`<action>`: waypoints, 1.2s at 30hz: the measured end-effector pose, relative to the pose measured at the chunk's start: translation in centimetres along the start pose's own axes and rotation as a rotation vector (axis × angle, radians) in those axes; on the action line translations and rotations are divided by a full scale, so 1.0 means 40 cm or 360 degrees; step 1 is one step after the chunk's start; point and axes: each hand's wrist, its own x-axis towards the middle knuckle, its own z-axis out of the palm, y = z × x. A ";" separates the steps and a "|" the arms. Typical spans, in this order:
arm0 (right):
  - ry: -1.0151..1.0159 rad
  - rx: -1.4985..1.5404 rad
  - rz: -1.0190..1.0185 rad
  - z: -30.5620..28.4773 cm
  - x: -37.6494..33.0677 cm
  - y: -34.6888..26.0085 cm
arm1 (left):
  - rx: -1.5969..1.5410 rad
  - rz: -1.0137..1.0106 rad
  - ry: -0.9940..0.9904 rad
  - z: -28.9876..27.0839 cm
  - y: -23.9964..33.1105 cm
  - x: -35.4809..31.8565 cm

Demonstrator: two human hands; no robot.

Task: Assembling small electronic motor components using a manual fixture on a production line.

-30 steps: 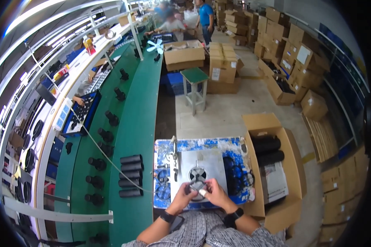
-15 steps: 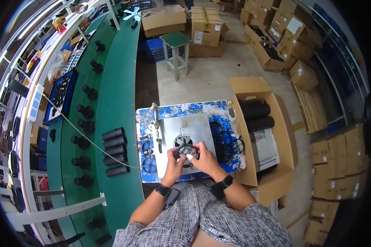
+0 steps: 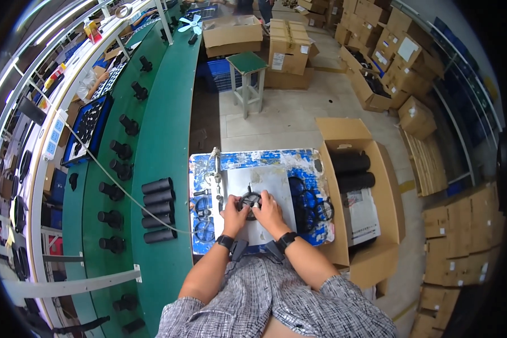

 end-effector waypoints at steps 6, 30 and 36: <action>0.0058 -0.0102 -0.0012 0.001 0.026 0.015 | 0.0368 -0.0145 0.0023 0.010 0.041 0.018; -0.0522 -0.0483 -0.0037 -0.051 0.034 -0.061 | -0.0475 -0.0400 0.0551 -0.349 -0.373 0.126; -0.0474 -0.0427 0.0030 -0.057 0.017 -0.042 | -0.0909 -0.1499 -0.0217 -0.397 -0.355 0.318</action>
